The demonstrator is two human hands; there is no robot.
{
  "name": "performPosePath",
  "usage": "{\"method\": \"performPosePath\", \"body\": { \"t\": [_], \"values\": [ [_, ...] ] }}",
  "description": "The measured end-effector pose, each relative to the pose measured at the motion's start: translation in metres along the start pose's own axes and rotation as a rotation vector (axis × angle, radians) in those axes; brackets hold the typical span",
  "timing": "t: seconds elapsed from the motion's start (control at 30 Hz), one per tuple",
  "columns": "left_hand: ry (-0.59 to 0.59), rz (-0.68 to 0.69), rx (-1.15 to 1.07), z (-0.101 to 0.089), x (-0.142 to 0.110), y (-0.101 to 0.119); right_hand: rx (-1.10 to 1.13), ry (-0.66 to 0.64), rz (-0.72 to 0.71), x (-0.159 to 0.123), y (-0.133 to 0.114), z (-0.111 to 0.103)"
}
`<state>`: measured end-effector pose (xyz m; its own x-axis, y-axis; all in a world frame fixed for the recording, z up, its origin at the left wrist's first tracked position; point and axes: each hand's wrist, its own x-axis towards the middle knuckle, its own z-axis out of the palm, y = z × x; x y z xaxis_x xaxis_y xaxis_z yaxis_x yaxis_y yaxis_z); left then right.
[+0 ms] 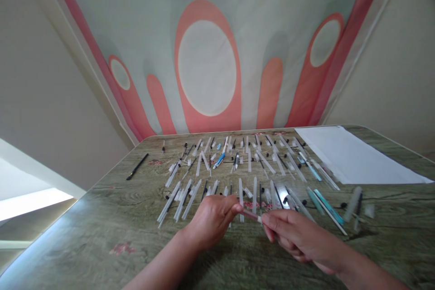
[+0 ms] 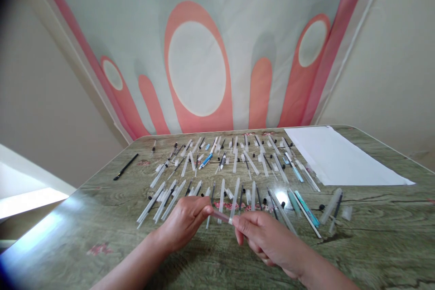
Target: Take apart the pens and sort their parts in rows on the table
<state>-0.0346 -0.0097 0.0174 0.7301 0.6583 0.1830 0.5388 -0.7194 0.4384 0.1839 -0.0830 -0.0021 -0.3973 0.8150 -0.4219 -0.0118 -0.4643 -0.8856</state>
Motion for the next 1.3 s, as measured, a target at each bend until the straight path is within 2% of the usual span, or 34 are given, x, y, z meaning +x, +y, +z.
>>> {"method": "performPosePath", "body": {
  "t": [0.2, 0.43, 0.63, 0.8, 0.97, 1.17, 1.3],
  "values": [
    [0.083, 0.063, -0.307, -0.0057, 0.0000, 0.0088, 0.064, -0.020, 0.041, -0.0027, -0.0054, 0.0013],
    [0.022, -0.093, -0.308, -0.0038, -0.0020, 0.0069, 0.005, 0.006, 0.044, 0.0002, -0.0027, 0.0039],
    [0.121, 0.009, -0.401, -0.0034, -0.0021, 0.0095, 0.028, 0.002, 0.043, 0.0006, -0.0016, 0.0041],
    [0.054, -0.098, -0.388, -0.0017, -0.0020, 0.0090, 0.014, -0.014, 0.033, 0.0019, 0.0020, 0.0053],
    [0.106, -0.042, -0.487, -0.0023, -0.0011, 0.0090, 0.019, 0.005, 0.026, 0.0009, -0.0005, 0.0050],
    [0.033, -0.083, -0.469, -0.0014, -0.0007, 0.0075, 0.001, 0.001, 0.040, 0.0002, -0.0006, 0.0052],
    [0.033, -0.076, -0.556, -0.0035, 0.0000, 0.0088, 0.013, 0.007, 0.036, 0.0000, -0.0016, 0.0061]
  ]
}}
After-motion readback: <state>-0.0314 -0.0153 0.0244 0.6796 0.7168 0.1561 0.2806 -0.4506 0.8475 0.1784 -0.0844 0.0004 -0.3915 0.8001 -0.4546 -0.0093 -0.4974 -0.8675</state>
